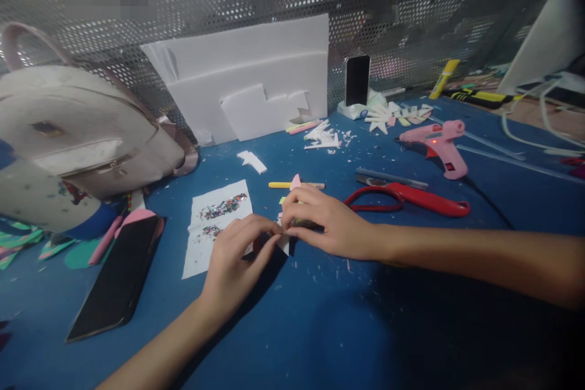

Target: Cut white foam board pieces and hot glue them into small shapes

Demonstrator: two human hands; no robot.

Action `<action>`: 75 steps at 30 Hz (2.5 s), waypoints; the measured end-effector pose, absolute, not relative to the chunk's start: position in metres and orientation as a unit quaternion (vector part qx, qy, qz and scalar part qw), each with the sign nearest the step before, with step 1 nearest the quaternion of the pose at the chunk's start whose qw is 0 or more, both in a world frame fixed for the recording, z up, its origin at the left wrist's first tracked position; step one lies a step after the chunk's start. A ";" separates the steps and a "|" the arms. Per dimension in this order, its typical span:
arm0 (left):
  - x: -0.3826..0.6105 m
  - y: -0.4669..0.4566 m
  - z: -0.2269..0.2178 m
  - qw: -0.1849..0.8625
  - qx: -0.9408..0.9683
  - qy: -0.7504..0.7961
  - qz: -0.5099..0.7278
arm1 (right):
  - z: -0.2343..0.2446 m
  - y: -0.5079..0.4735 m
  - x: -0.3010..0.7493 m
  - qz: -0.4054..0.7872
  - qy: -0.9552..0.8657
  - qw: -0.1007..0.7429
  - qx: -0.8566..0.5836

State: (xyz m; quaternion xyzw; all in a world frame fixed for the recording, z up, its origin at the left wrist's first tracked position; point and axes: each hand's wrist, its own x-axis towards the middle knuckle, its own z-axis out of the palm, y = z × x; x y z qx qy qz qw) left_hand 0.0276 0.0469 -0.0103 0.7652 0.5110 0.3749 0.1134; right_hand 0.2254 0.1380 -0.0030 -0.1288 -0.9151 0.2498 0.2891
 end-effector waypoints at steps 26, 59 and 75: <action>0.032 0.046 -0.006 0.093 0.777 0.499 0.372 | -0.005 0.138 0.224 0.222 -0.922 0.298 -0.110; 0.031 0.048 -0.008 0.084 0.763 0.508 0.392 | -0.006 0.138 0.223 0.246 -0.912 0.303 -0.129; 0.031 0.047 -0.007 0.076 0.776 0.500 0.378 | -0.008 0.140 0.223 0.242 -0.916 0.300 -0.109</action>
